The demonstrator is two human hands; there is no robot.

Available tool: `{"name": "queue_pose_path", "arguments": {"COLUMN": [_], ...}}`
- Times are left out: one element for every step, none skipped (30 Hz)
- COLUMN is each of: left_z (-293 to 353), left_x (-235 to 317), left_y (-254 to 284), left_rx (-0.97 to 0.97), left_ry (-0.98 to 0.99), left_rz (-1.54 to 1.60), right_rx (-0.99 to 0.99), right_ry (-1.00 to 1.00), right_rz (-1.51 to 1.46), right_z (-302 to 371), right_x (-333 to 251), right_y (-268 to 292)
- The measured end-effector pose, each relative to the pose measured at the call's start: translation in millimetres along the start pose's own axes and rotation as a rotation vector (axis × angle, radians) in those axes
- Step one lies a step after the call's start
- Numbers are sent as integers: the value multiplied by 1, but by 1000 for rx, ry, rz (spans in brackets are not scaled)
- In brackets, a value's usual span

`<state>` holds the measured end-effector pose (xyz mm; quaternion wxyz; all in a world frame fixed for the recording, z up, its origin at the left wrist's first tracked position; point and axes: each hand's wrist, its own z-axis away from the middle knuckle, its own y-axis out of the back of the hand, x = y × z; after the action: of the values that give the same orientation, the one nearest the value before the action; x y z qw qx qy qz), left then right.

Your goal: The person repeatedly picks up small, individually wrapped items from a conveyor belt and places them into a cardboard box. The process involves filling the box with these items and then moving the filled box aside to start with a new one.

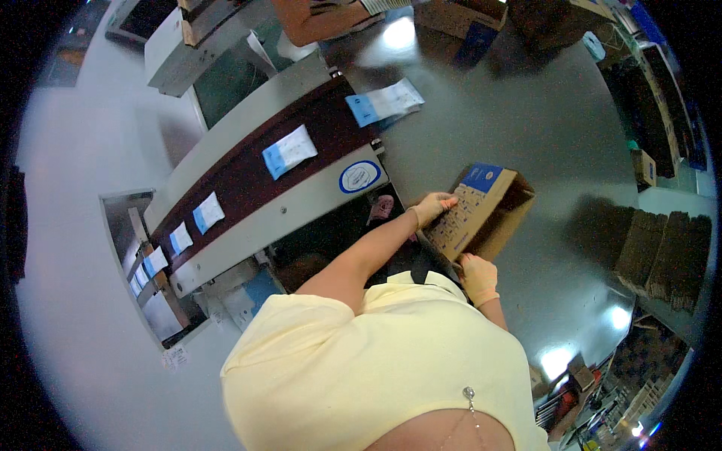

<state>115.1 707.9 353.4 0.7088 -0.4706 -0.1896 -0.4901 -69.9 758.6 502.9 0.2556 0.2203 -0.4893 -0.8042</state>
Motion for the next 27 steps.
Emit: {"name": "queue_pose_path", "arguments": {"left_z": [2, 5, 9, 19, 31, 59, 87, 94, 92, 87, 86, 92, 95, 93, 96, 113, 124, 134, 143, 161, 163, 162, 164, 175, 209, 193, 176], "left_x": [9, 19, 28, 45, 68, 96, 112, 108, 102, 94, 97, 99, 96, 89, 89, 93, 94, 95, 99, 115, 111, 98, 86, 73, 90, 64, 40], "left_y": [-6, -13, -22, -40, -57, -77, -87, -91, -84, -72, -67, -60, -46, -23, -4, 2, -4, -12, -19, -27, -33, -43, -49, -55, -61, -51, -41], "left_rx": [135, 284, 434, 489, 545, 530, 538, 506, 475, 458, 412, 332, 251, 178, 110, 7, 134, 264, 383, 405, 476, 558, 643, 548, 358, 505, 657], "left_ry": [-15, -33, -50, -96, -145, -246, -347, -412, -382, -349, -337, -345, -387, -425, -463, -360, -379, -396, -416, -544, -635, -716, -788, -690, -481, -590, -695], "left_rz": [-230, -457, -684, -732, -781, -922, -1051, -1255, -1243, -1222, -1212, -1203, -1060, -917, -780, -508, -690, -871, -1046, -1243, -1445, -1644, -1843, -1674, -1550, -1547, -1537], "right_rx": [19, -27, -46, -83, -118, -129, -141, -153, -105, -60, -2, -36, -4, 29, 69, 74, 80, 86, 92, 99, 106, 83, 56, 30, 29, 31, 33], "right_ry": [-18, 12, 35, 5, -24, -66, -84, -105, -56, 5, 34, 9, 23, 46, 71, 75, 79, 85, 71, 58, 46, 27, 14, 1, -17, -17, -15], "right_rz": [-7, 23, 55, 102, 149, 136, 134, 131, 142, 160, 172, 195, 173, 151, 126, 127, 128, 129, 134, 138, 141, 153, 165, 176, 165, 176, 188], "right_z": [0, -3, -8, -13, -20, -17, -13, -9, -4, 0, 4, 7, 16, 25, 30, 35, 40, 45, 51, 57, 63, 69, 68, 67, 73, 75, 76], "right_x": [-12, -24, -31, -45, -54, -57, -61, -65, -70, -75, -79, -84, -90, -97, -104, -109, -116, -123, -130, -138, -146, -155, -156, -158, -163, -172, -180], "right_y": [7, 15, 15, 16, 14, 10, 8, 6, 4, 6, 8, 9, 11, 12, 15, 20, 25, 29, 30, 31, 33, 36, 32, 28, 24, 23, 24]}}
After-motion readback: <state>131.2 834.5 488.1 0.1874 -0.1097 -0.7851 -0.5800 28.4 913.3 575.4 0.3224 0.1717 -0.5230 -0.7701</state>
